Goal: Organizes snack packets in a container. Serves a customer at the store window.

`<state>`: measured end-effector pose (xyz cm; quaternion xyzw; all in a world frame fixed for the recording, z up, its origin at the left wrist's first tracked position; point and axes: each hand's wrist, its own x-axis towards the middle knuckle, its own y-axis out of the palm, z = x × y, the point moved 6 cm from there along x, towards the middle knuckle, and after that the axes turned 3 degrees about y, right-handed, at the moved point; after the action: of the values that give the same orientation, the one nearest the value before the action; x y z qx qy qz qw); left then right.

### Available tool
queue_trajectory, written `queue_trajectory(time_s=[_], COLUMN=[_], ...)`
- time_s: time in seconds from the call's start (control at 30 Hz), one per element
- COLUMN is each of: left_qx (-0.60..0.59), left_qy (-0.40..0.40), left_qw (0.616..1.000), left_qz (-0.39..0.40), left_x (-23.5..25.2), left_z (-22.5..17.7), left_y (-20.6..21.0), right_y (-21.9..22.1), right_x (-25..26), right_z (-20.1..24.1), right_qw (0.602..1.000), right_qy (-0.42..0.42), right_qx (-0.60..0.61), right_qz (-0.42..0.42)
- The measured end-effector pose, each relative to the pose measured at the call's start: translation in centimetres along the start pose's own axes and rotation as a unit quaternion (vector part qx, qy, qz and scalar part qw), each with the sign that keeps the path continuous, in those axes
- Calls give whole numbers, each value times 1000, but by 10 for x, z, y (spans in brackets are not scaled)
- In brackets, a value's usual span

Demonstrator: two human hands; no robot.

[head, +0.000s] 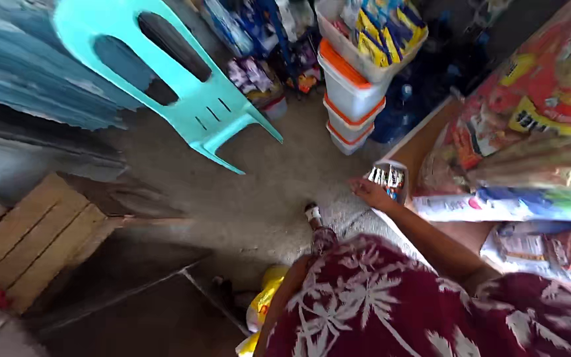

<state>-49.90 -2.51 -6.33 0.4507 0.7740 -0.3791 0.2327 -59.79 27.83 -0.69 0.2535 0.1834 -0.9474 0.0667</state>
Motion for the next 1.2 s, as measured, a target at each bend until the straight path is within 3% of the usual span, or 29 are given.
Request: queue_trajectory(time_s=[0.23,0.33,0.4,0.47,0.57,0.63,0.77,1.0,1.2], left_qx=[75,126,151,162,178,198,204,260,334], left_qy=[-34,-50,-61,-58,-35,-11,38,69,94], left_qw=[995,986,981,980,977,973,967,933,902], left_qz=[55,101,107,101,111,121,150,239,257], left_x=[39,55,72,96,135,157,183,213,238], left_z=[33,47,45,32,-2,-28,-78,-93,-118], left_y=[-176,-234,-267,-291,-306,-304,-292,-281,-292], right_y=[63,63,42,10,-36,-55,-79,-86,-90], right_x=[20,8,0,-2,-2,2,16,34,33], right_z=[-2,-8,-17,-30,-57,-82,-101,-89,-85], right_qw=[997,990,977,939,892,871,852,821,851], right_qy=[-50,-42,36,108,288,353,395,469,440], right_qx=[-60,-72,-71,-70,-29,-2,-54,-67,-71], right_qz=[-21,-115,-200,-319,-347,-343,-341,-317,-278])
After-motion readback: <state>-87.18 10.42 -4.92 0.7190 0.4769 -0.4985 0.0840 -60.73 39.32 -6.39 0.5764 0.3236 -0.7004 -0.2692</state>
